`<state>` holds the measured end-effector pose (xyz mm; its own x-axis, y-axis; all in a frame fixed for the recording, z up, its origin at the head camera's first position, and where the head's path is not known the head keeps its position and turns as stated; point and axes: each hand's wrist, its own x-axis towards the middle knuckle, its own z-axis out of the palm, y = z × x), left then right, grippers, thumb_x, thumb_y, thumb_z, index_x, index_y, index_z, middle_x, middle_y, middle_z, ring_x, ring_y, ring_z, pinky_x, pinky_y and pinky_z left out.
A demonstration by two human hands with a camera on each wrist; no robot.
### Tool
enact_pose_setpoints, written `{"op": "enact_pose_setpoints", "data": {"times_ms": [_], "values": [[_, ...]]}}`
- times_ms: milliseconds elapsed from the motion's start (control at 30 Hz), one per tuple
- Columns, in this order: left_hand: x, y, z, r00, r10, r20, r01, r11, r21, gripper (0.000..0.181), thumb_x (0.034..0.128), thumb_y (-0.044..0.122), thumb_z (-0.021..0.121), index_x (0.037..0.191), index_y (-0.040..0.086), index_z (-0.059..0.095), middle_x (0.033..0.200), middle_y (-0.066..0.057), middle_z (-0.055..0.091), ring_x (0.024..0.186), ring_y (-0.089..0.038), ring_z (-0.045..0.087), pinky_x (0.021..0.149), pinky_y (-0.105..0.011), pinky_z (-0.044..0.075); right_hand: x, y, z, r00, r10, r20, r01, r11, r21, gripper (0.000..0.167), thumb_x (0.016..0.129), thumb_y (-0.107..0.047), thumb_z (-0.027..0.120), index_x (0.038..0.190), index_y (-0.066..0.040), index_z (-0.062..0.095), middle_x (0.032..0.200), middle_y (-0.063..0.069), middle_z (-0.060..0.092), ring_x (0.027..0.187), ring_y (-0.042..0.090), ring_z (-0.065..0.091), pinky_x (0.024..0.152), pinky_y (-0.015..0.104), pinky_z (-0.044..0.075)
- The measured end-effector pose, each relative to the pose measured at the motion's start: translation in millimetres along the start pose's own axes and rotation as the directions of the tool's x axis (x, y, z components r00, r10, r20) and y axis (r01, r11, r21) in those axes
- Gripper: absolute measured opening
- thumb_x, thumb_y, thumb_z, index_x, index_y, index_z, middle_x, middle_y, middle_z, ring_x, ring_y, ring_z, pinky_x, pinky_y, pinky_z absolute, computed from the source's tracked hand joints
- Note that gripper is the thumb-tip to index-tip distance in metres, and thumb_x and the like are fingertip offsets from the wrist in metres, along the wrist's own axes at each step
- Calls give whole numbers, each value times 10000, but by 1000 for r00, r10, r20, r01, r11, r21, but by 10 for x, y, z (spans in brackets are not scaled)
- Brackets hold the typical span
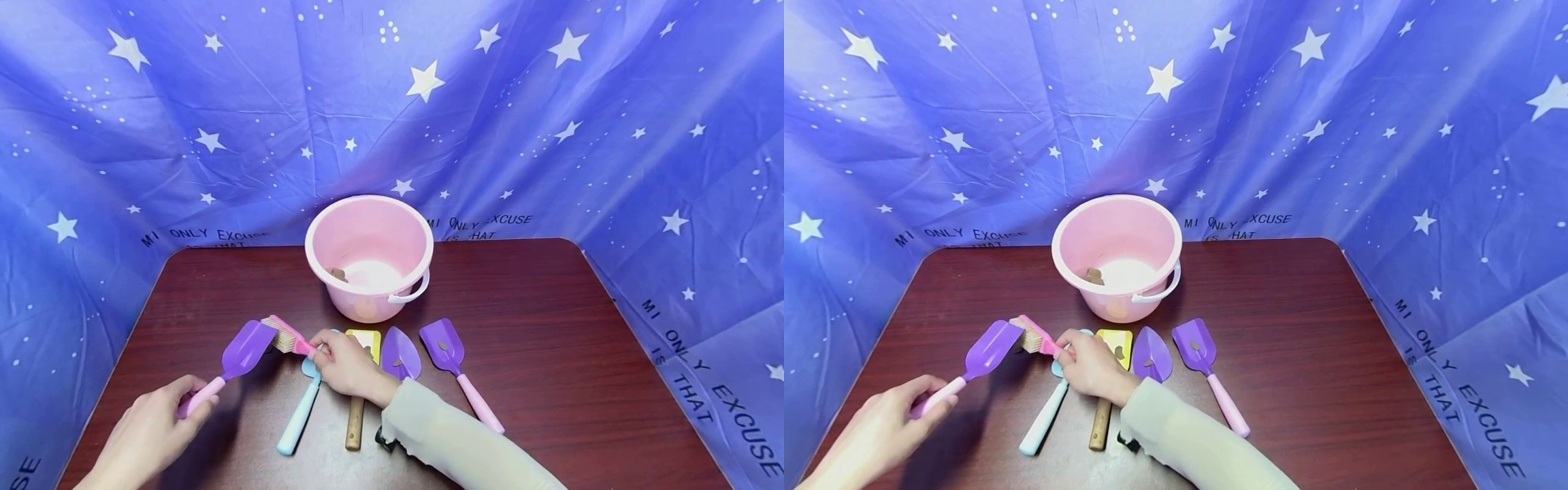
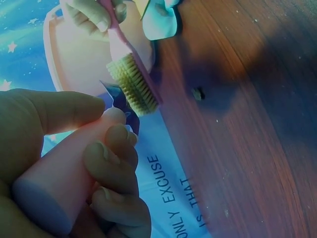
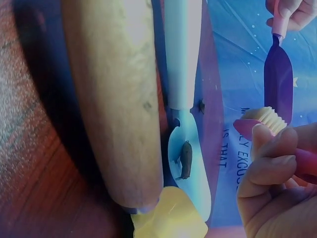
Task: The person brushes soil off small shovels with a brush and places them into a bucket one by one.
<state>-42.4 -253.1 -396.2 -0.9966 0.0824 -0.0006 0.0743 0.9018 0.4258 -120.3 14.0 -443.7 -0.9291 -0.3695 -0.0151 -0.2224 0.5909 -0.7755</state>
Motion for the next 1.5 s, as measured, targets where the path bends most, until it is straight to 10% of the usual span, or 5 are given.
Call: {"op": "enact_pose_setpoints", "data": {"times_ms": [1233,1500], "values": [[60,-66,-11,1000,-7,-8,7,1000,23,185,843,274,697,942,126,647,612,40,459,580,-162,435,522,-338,319,-132,135,-146,1000,-22,-12,23,995,96,76,944,-197,576,1004,-168,613,819,-59,719,553,-1,464,522,211,383],[74,-34,-2,1000,8,-26,-8,1000,11,173,837,252,702,933,120,645,607,45,456,571,-159,430,513,-338,316,-160,111,-253,999,-14,-42,18,996,85,104,925,-197,601,1021,-172,629,571,-85,502,430,25,364,415,224,318]]}}
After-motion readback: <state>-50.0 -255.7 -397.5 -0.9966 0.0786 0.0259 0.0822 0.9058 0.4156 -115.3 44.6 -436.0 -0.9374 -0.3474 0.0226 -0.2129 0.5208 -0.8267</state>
